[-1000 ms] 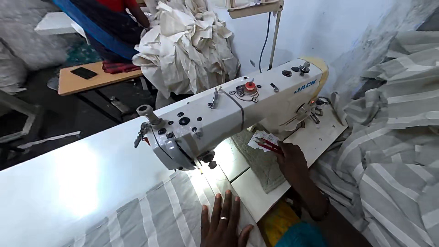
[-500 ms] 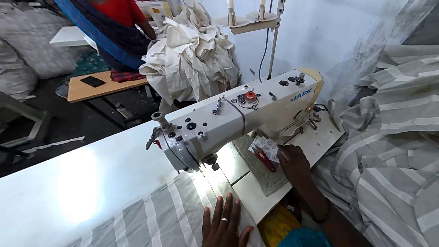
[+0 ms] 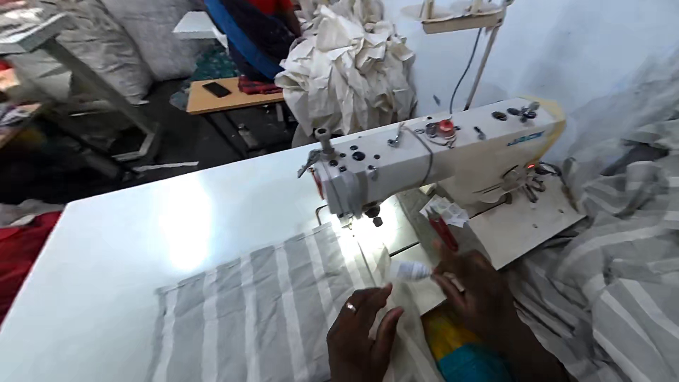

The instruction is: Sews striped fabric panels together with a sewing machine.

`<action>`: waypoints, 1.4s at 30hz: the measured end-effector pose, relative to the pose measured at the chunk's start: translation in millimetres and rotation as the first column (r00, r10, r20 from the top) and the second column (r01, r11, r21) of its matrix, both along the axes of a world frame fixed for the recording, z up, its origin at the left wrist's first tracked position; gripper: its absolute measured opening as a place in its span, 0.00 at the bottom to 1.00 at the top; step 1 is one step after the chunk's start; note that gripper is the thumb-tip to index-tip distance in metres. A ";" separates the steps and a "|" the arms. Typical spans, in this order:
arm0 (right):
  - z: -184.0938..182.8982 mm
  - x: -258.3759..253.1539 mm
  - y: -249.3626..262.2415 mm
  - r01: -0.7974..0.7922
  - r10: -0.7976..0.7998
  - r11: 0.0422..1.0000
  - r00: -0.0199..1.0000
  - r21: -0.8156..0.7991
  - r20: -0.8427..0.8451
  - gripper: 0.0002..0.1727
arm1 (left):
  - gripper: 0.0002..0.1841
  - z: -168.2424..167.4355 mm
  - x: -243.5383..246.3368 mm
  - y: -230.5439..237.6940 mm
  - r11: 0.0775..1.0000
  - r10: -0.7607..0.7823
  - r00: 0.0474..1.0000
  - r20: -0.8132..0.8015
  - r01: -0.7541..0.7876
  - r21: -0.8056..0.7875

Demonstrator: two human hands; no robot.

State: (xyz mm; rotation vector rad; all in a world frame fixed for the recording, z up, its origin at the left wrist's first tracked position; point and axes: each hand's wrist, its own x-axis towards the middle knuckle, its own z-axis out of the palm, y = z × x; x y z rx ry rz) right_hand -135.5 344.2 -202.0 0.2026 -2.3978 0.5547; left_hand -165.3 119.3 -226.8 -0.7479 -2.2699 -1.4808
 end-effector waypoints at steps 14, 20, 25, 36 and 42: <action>16.9 4.3 -64.8 -0.280 0.333 0.715 0.942 -0.641 -0.040 0.30 | 0.04 47.9 9.3 -37.4 0.812 -0.363 0.752 0.549 -0.033 0.582; 22.3 7.1 -72.4 -0.351 0.524 0.518 0.851 -0.780 -0.034 0.31 | 0.06 48.5 11.8 -36.1 0.792 -0.380 0.771 0.511 -0.014 0.610; 27.3 6.4 -77.4 -0.329 0.574 0.421 0.818 -0.845 -0.033 0.32 | 0.06 48.4 12.9 -34.9 0.808 -0.339 0.804 0.489 -0.018 0.589; 16.5 -29.1 -70.6 0.300 0.539 0.147 0.775 -0.943 0.330 0.24 | 0.20 -6.5 -7.0 -29.1 0.968 0.187 0.948 -0.258 -0.223 -0.116; -9.2 -86.0 -75.5 0.107 0.361 0.627 0.838 -0.772 0.409 0.20 | 0.08 -15.3 -119.8 -36.0 0.902 -0.072 0.766 -0.638 -0.223 -0.370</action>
